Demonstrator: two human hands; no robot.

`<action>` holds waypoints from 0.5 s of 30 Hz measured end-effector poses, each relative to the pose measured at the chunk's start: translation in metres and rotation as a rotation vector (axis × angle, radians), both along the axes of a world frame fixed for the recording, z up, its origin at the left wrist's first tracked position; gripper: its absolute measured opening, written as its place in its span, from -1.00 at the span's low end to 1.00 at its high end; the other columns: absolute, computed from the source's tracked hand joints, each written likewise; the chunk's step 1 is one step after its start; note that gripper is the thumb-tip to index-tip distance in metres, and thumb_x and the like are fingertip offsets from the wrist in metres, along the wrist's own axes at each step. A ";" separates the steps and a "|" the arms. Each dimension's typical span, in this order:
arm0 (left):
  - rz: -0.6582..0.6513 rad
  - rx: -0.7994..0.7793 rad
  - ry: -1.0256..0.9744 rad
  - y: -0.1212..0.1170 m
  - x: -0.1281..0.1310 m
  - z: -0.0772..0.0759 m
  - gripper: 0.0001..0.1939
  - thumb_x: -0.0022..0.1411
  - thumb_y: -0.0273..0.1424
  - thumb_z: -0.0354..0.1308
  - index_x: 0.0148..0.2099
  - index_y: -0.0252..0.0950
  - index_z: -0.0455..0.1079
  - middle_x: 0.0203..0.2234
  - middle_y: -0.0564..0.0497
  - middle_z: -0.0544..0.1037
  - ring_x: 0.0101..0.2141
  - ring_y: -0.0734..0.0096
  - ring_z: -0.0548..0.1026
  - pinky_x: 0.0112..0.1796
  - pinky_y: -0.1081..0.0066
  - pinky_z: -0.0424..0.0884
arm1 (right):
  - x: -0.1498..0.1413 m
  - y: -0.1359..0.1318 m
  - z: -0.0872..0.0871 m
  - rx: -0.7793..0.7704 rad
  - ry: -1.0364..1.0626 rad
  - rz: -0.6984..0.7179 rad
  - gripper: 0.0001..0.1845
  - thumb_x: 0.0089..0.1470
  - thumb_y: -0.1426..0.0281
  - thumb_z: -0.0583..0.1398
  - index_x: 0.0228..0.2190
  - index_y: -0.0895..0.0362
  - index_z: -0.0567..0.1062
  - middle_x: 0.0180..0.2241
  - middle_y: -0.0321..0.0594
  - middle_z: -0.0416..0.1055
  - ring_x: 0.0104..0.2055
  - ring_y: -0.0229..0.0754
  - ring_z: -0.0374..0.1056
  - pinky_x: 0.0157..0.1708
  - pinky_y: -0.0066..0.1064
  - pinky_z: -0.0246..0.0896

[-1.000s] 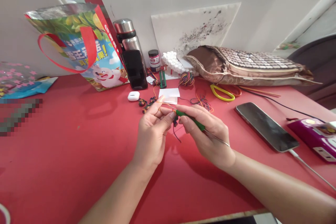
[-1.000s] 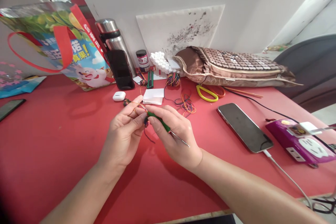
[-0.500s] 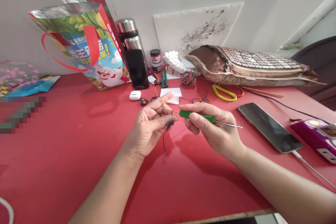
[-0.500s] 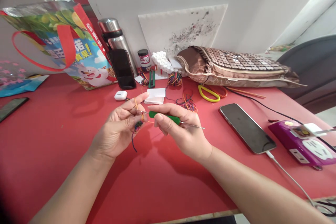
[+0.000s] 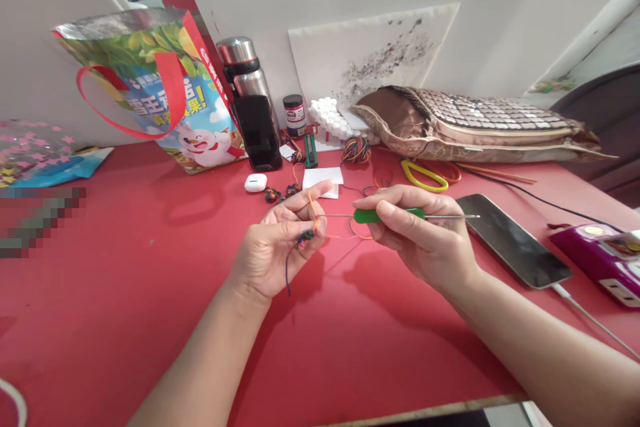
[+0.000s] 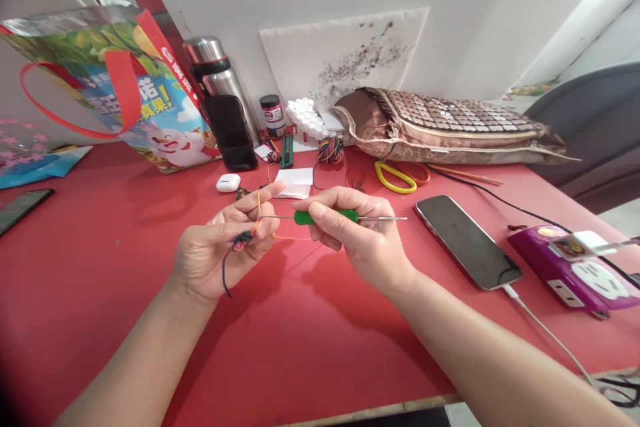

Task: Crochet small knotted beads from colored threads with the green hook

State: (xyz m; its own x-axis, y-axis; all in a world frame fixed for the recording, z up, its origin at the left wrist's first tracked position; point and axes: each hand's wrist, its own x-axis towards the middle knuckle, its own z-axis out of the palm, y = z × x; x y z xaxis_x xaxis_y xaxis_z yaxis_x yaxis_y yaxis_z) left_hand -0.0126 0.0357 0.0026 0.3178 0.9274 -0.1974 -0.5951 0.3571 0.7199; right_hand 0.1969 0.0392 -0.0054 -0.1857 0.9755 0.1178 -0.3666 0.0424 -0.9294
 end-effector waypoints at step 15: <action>-0.122 -0.050 -0.160 0.001 0.004 -0.001 -0.23 -0.06 -0.62 0.32 0.28 -0.46 0.53 -0.58 0.03 0.48 -0.56 0.58 0.20 -0.55 0.61 0.20 | 0.007 0.005 0.001 -0.100 0.021 0.030 -0.83 -0.02 0.26 0.52 -0.43 0.11 0.79 -0.65 -0.24 0.41 -0.64 -0.37 0.08 -0.66 -0.47 -0.14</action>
State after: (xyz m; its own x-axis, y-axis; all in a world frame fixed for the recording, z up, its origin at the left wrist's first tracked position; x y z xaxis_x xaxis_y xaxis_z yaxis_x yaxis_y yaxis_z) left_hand -0.0088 0.0363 0.0011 0.4578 0.8706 -0.1804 -0.6508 0.4663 0.5992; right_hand 0.2036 0.0445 -0.0048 -0.2138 0.9766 0.0247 -0.3861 -0.0612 -0.9204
